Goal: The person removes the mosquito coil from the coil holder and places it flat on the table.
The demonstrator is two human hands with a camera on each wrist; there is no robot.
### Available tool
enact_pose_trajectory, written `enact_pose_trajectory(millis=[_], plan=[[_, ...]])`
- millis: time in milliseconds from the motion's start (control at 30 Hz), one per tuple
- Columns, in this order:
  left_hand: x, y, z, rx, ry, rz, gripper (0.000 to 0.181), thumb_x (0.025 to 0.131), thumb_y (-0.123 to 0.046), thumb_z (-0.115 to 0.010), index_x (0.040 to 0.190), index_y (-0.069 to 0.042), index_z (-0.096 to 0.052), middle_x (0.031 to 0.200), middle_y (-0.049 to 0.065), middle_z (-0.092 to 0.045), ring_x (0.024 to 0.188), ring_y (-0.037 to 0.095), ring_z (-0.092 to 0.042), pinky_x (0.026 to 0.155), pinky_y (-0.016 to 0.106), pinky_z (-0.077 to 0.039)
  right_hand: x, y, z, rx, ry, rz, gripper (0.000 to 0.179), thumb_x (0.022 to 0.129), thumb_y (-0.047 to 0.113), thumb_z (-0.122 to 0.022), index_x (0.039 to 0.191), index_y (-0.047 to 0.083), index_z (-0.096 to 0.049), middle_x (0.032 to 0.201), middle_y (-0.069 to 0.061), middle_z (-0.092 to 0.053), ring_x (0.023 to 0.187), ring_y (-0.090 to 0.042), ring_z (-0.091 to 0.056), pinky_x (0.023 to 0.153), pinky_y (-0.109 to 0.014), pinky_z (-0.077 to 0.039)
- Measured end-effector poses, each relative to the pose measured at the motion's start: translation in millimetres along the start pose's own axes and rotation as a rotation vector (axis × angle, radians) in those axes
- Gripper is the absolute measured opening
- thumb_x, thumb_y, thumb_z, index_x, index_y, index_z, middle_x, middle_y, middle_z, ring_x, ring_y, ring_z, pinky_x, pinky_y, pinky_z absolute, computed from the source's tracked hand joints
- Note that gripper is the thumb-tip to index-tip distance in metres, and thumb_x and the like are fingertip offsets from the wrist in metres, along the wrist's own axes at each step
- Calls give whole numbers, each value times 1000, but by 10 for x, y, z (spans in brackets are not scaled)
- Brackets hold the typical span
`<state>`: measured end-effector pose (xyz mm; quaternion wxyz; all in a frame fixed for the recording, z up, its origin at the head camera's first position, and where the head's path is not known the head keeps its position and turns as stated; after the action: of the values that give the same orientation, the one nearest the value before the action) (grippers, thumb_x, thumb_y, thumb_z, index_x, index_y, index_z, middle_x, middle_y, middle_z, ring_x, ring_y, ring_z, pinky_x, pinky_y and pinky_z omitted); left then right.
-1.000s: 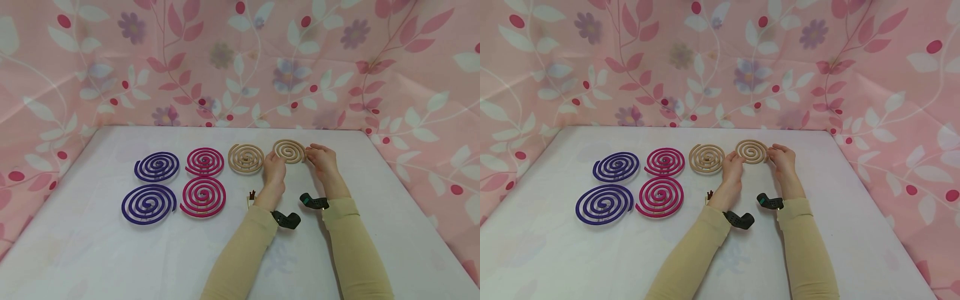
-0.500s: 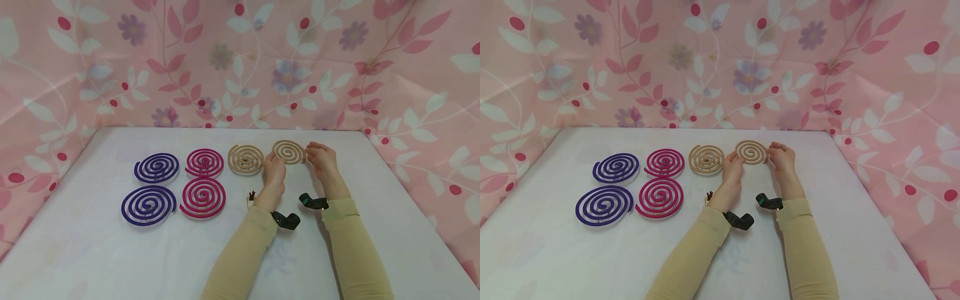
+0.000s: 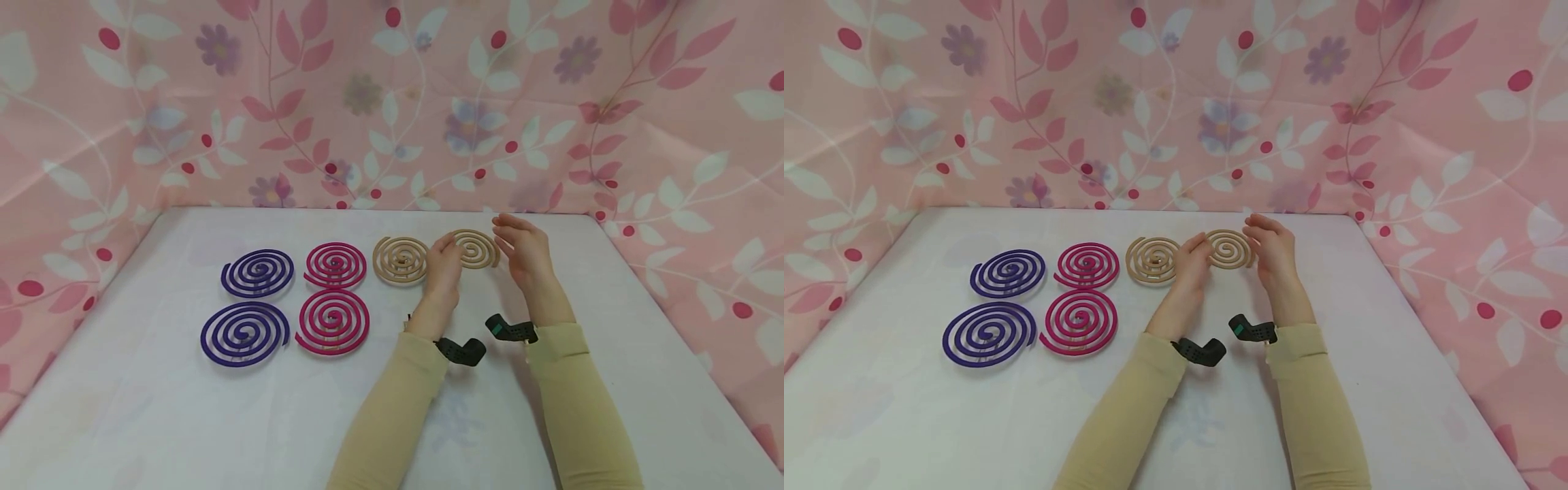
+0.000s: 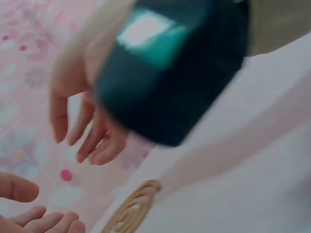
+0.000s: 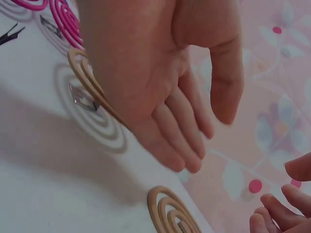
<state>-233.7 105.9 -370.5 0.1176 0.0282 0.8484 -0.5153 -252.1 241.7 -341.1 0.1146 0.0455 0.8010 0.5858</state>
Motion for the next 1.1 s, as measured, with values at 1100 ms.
enact_pose_trajectory(millis=[1100], plan=[[227,-757,1117,299,-94,-117,42,91,8,-58,133,2,-59,141,18,-56,137,35,-46,111,38,-44,-247,-169,-516,-41,174,41,34,96,-7,-55,130,-9,-51,110,-8,-65,90,-11,-67,91,-22,-54]])
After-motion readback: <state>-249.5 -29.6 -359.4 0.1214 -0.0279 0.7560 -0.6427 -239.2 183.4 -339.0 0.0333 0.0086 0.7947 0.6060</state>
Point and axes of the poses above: each hand's wrist, its own x-axis towards the middle knuckle, its own z-axis out of the back of the hand, y = z × x, the point moved 1 cm from there along x, towards the middle knuckle
